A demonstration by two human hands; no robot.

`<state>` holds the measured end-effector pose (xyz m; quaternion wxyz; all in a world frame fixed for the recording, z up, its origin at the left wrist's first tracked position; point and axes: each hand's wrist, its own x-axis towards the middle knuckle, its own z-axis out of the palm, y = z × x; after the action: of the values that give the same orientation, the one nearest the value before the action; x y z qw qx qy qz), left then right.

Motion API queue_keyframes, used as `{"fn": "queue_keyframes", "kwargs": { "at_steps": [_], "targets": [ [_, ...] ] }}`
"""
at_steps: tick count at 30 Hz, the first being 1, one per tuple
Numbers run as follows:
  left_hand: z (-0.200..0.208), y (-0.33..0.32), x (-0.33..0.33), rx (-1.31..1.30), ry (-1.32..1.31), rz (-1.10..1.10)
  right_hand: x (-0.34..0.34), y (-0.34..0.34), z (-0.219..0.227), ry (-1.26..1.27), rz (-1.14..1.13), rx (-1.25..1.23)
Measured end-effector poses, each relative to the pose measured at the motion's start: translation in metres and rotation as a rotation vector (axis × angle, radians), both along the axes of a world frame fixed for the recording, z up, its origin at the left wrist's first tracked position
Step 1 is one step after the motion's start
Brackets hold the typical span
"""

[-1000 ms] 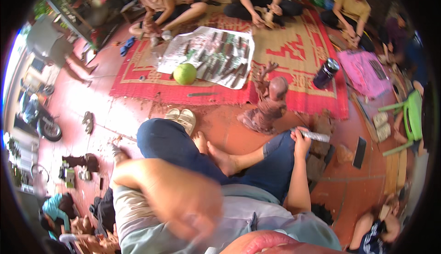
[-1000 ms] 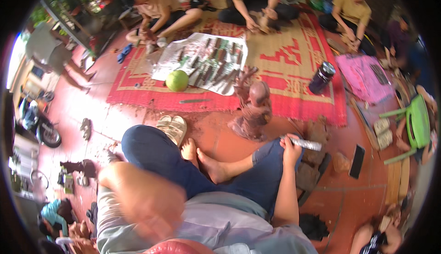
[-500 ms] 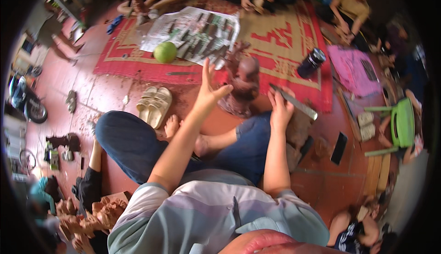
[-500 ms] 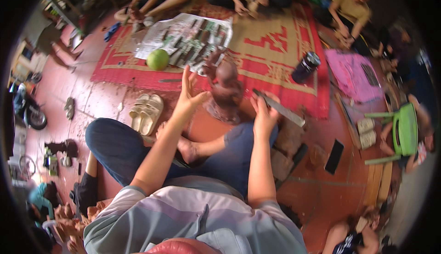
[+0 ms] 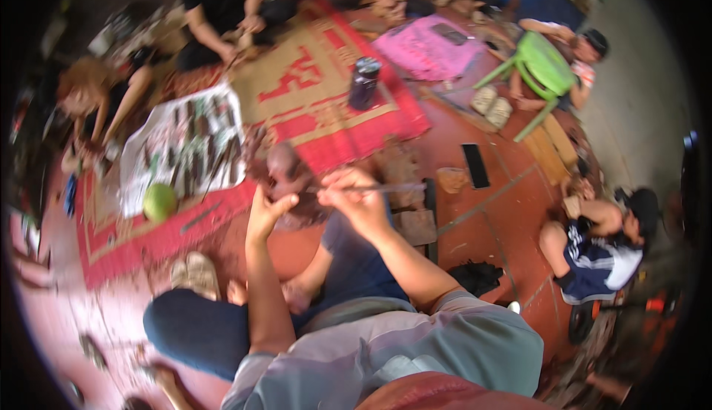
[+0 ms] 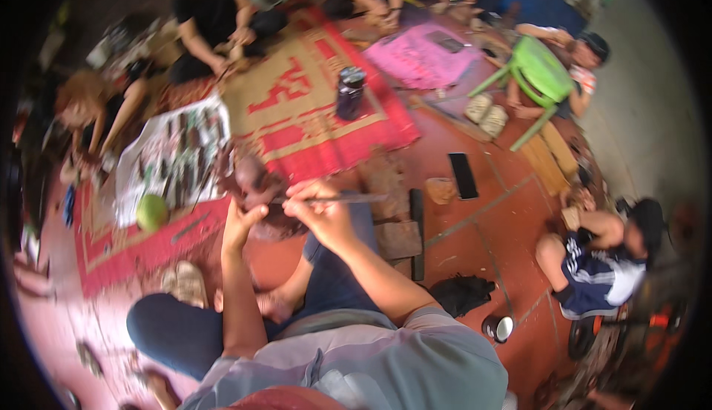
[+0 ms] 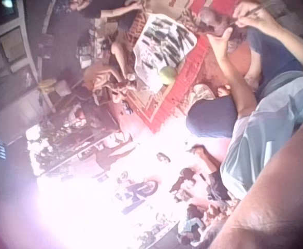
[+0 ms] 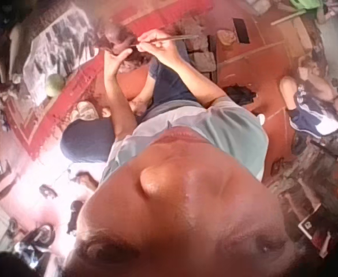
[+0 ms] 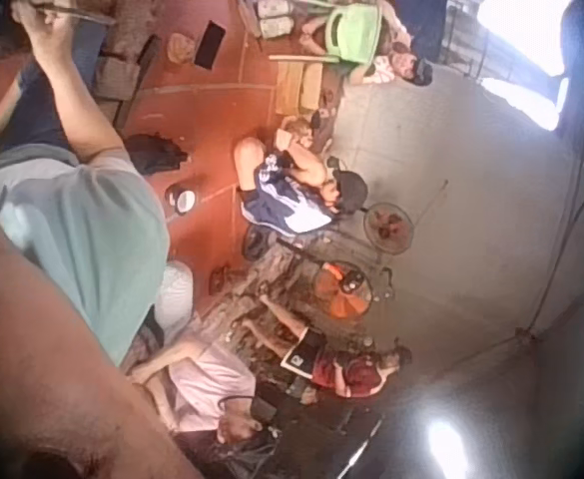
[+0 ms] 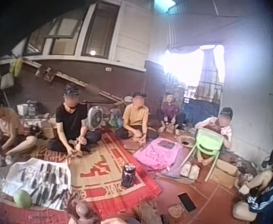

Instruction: The person sits cross-legged on a mat and carves a dark wooden figurine using a small metal chisel. They hold the figurine in their left hand and use the chisel in their right hand to shape the details, occasionally rotating the object to access different sides.

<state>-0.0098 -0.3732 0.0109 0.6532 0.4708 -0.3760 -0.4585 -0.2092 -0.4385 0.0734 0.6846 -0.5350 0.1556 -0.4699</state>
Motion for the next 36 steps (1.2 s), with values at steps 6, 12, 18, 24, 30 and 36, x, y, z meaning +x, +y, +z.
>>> {"fn": "queue_keyframes", "kwargs": {
  "at_steps": [6, 12, 18, 24, 30, 36],
  "targets": [
    [-0.004, -0.024, -0.02, -0.215, 0.02, 0.089, 0.008, 0.001, 0.018, 0.18, -0.019, -0.467],
    [-0.005, -0.035, -0.055, -0.118, -0.434, 0.678, 0.017, -0.003, 0.022, 0.324, -0.077, -0.605],
    [0.0, -0.036, -0.061, -0.07, -0.657, 0.864, 0.018, -0.017, 0.013, 0.343, 0.12, -0.099],
    [-0.012, -0.025, -0.044, -0.094, -0.665, 0.696, 0.028, -0.013, 0.041, 0.535, 0.004, -0.373],
    [-0.006, -0.021, -0.044, -0.039, -0.782, 0.668, 0.046, -0.004, 0.059, 0.673, -0.116, -0.568],
    [-0.004, -0.024, -0.049, -0.071, -0.756, 0.667, 0.047, -0.016, 0.038, 0.506, -0.094, -0.628]
  ]
}}
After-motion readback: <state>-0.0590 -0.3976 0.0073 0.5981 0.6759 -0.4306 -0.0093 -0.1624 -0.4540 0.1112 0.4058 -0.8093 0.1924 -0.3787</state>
